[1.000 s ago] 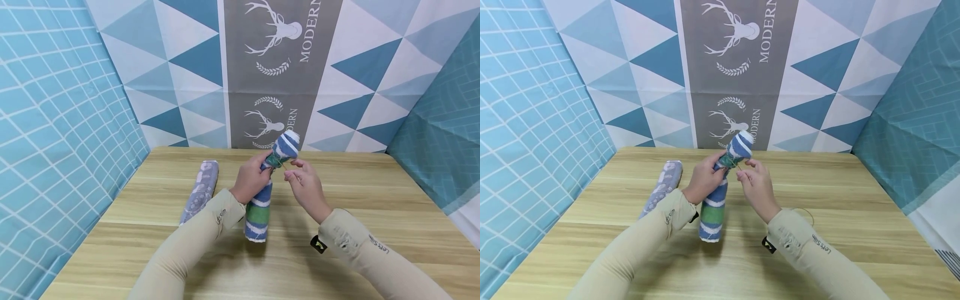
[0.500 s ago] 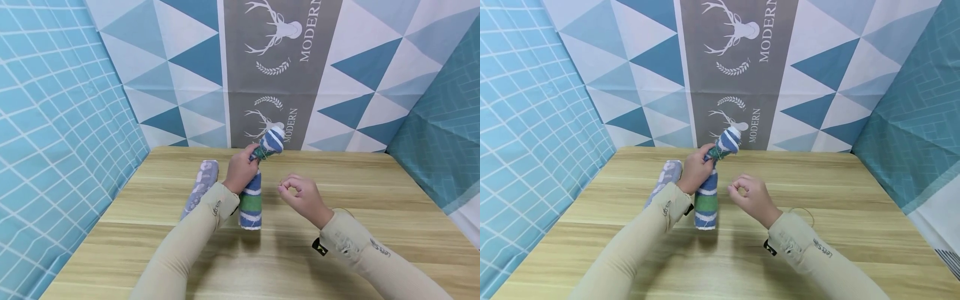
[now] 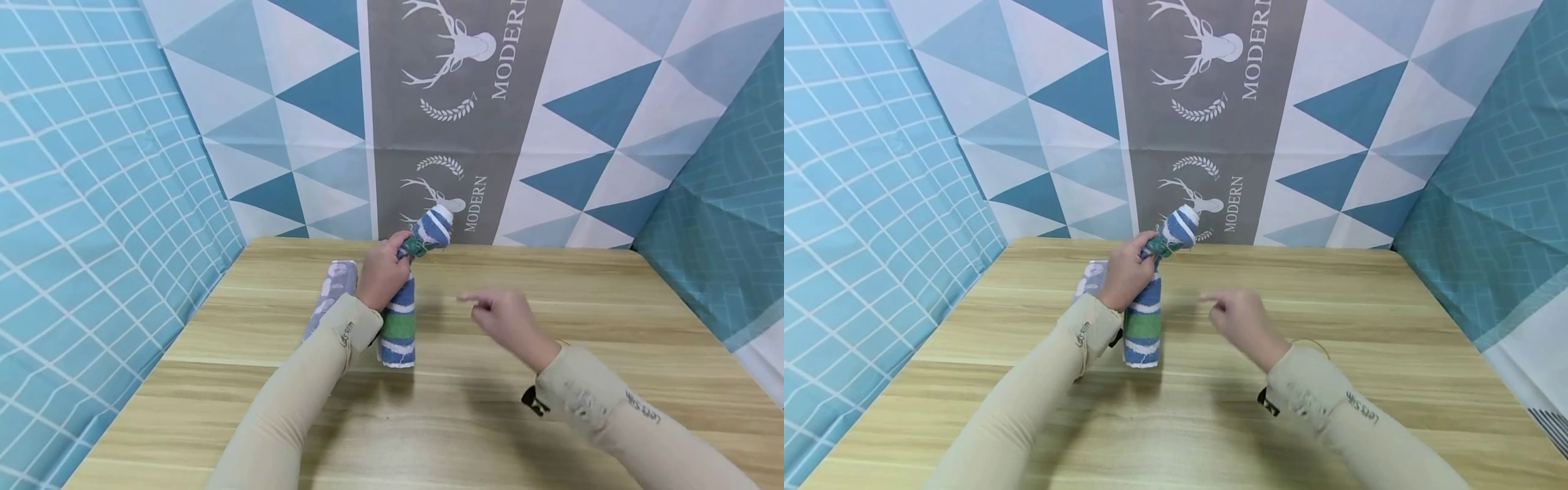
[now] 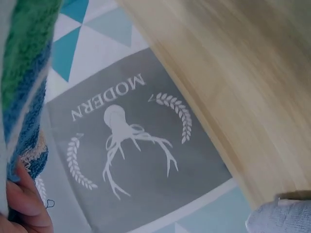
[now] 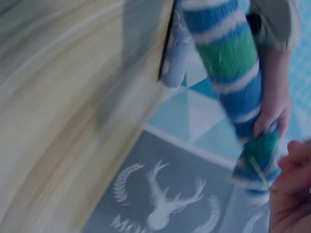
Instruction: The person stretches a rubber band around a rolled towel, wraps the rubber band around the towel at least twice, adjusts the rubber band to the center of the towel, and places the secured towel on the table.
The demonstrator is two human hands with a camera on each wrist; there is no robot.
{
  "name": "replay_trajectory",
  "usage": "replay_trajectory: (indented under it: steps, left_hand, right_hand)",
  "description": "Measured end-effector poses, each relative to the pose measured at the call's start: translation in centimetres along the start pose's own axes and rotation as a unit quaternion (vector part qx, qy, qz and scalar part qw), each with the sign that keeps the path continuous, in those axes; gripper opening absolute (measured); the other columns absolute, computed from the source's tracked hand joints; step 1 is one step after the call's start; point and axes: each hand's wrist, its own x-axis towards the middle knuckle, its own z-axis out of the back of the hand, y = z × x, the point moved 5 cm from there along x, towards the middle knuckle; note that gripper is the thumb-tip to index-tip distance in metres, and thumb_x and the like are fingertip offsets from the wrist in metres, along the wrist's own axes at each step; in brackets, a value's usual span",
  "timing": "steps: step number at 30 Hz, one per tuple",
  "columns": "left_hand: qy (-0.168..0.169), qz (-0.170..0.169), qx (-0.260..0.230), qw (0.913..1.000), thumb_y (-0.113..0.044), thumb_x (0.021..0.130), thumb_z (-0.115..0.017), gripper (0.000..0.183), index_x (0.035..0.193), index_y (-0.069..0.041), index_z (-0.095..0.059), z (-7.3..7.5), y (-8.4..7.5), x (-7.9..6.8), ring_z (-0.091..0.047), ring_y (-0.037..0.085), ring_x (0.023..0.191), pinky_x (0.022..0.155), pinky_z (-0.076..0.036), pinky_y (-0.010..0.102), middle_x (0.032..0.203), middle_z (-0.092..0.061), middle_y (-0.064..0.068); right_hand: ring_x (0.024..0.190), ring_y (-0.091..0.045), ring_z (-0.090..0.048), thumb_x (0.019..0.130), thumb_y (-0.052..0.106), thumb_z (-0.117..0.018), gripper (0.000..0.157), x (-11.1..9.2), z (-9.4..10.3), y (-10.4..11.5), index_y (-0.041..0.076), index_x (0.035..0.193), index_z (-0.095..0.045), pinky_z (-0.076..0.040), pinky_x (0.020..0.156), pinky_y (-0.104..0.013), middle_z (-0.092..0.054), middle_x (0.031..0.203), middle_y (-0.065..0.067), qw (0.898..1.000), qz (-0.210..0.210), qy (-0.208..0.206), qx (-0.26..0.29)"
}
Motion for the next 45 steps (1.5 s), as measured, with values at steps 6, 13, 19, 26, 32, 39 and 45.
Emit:
replay_trajectory:
  steps: [6, 13, 19, 26, 32, 39, 45]
  left_hand:
    - [0.019, -0.017, 0.027, 0.9993, -0.001, 0.084, -0.060, 0.035, 0.118, -0.005, -0.065, -0.4, -0.5, -0.2, -0.065, 0.027, 0.082, 0.074, -0.052, 0.041, 0.099, -0.069, 0.015]
    - [0.036, -0.040, 0.028, 0.9981, -0.001, 0.083, -0.061, 0.037, 0.119, -0.004, -0.064, -0.7, -1.6, -0.3, -0.065, 0.028, 0.086, 0.075, -0.052, 0.043, 0.102, -0.068, 0.016]
    - [0.046, -0.033, 0.043, 0.9975, -0.003, 0.084, -0.061, 0.038, 0.122, -0.006, -0.063, -0.6, -2.3, 0.2, -0.063, 0.026, 0.077, 0.068, -0.052, 0.042, 0.095, -0.068, 0.016]
    - [0.076, -0.017, 0.050, 0.9957, -0.004, 0.085, -0.061, 0.040, 0.124, -0.007, -0.062, -0.3, -2.1, 0.6, -0.062, 0.027, 0.077, 0.067, -0.050, 0.043, 0.095, -0.067, 0.017]
    - [0.081, 0.008, 0.044, 0.9957, -0.003, 0.086, -0.058, 0.040, 0.125, -0.008, -0.062, -0.2, -1.4, 0.8, -0.061, 0.027, 0.075, 0.066, -0.050, 0.040, 0.095, -0.068, 0.017]
    - [0.095, -0.002, 0.050, 0.9943, -0.002, 0.085, -0.059, 0.042, 0.126, -0.009, -0.061, -0.8, -1.4, 0.6, -0.061, 0.026, 0.073, 0.064, -0.048, 0.039, 0.093, -0.068, 0.017]
    - [0.086, -0.011, 0.055, 0.9948, 0.000, 0.082, -0.059, 0.043, 0.124, -0.008, -0.063, -0.9, -1.3, 0.3, -0.063, 0.026, 0.072, 0.066, -0.050, 0.041, 0.097, -0.070, 0.016]
  right_hand:
    - [0.041, -0.010, -0.025, 0.088, -0.002, -0.048, 0.032, 1.9, 0.7, -3.3, -0.006, 0.113, -0.067, -0.026, 0.042, -0.025, -0.050, 0.051, -0.008, 0.972, -0.211, 0.094, -0.029]
    - [0.074, -0.028, -0.063, 0.087, 0.004, -0.065, 0.014, 2.8, -0.9, -2.6, -0.006, 0.081, -0.071, -0.052, 0.071, -0.041, -0.067, 0.079, -0.015, 0.969, -0.114, 0.161, -0.145]
    - [0.063, -0.019, -0.041, 0.078, -0.007, -0.072, 0.010, 2.4, -1.9, -0.1, -0.005, 0.071, -0.066, -0.043, 0.056, -0.034, -0.040, 0.070, -0.007, 0.983, 0.098, 0.016, -0.156]
    - [0.085, -0.035, -0.053, 0.084, 0.002, -0.069, 0.017, 1.6, -2.1, -0.4, -0.004, 0.069, -0.064, -0.038, 0.075, -0.047, -0.054, 0.092, -0.023, 0.966, 0.195, -0.089, -0.146]
    - [0.098, -0.038, -0.053, 0.093, 0.022, -0.043, 0.035, 0.4, -3.0, -0.9, -0.004, 0.080, -0.063, -0.039, 0.086, -0.048, -0.058, 0.104, -0.021, 0.920, 0.345, -0.075, -0.172]
    - [0.094, -0.036, -0.060, 0.069, 0.004, -0.057, 0.013, -0.1, -2.7, -1.2, -0.002, 0.080, -0.055, -0.049, 0.083, -0.046, -0.062, 0.090, -0.017, 0.933, 0.349, -0.004, -0.084]
    - [0.057, -0.014, -0.048, 0.086, 0.003, -0.043, 0.024, -0.3, -2.3, -0.2, -0.005, 0.082, -0.065, -0.045, 0.051, -0.027, -0.053, 0.067, -0.005, 0.931, 0.353, -0.035, -0.084]
